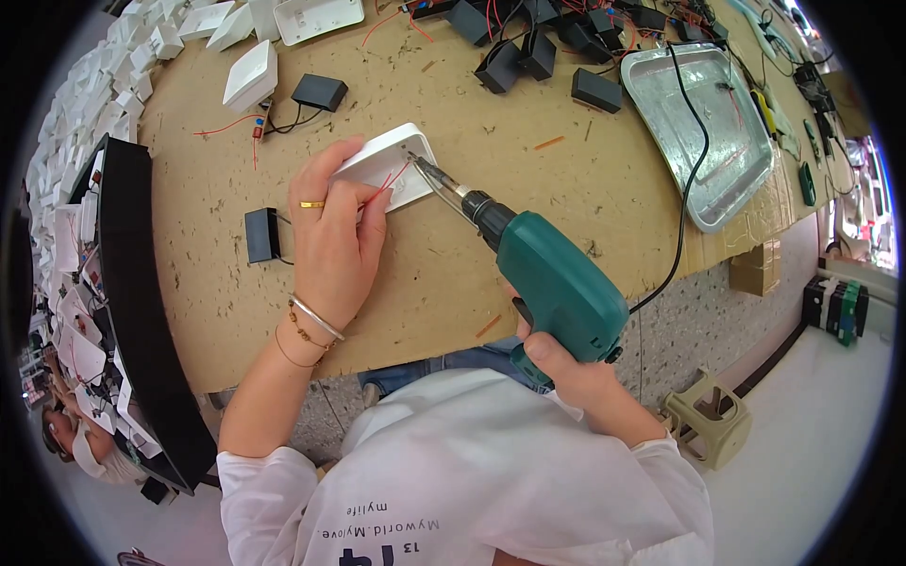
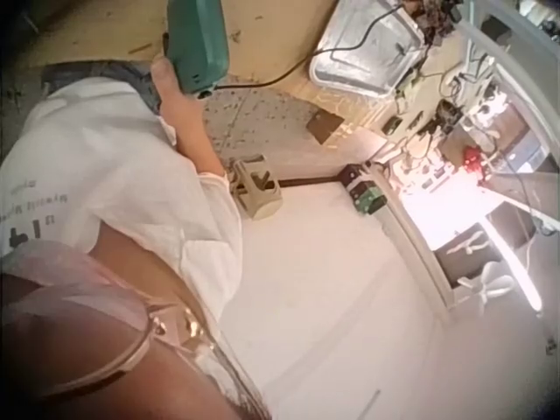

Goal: The worker is using a glue gun to fix electronic components into white plastic cases on a production line.

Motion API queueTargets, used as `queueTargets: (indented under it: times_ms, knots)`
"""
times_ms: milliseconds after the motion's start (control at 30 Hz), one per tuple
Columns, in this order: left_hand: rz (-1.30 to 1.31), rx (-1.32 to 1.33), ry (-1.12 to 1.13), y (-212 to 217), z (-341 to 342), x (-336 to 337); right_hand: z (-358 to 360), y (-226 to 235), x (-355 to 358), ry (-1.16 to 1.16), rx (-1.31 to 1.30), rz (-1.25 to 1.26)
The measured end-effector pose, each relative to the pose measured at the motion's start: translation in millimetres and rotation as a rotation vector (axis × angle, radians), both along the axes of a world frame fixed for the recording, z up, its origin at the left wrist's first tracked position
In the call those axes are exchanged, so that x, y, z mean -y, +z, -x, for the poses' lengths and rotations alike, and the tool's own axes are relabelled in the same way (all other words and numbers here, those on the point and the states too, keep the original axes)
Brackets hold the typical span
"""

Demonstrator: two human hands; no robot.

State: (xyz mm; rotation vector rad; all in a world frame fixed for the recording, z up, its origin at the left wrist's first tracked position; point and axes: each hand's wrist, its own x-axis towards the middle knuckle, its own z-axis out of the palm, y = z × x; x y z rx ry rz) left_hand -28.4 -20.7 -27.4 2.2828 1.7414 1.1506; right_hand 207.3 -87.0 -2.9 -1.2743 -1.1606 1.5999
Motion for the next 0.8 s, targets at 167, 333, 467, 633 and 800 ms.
queueTargets:
  times_ms: [167, 333, 467, 633, 800]
  knots:
    - [-0.004, 0.015, 0.004, -0.6, -0.6, -0.1, 0.9, -0.2, -1.9, 0.004, -0.005, -0.034]
    - [0.008, 0.003, 0.010, -0.6, -0.1, -0.4, 1.5, 0.4, -1.7, -0.007, -0.011, -0.023]
    - [0.016, 0.003, 0.002, 0.8, 0.1, 0.3, 2.6, 0.7, -2.5, -0.010, -0.018, -0.022]
    - [0.012, 0.012, 0.002, -0.5, 0.0, 0.2, 2.9, 1.1, -2.9, -0.007, -0.021, -0.013]
    - [0.014, 0.009, 0.004, -0.1, 0.2, 0.2, 2.4, 1.5, -3.2, 0.004, -0.027, -0.011]
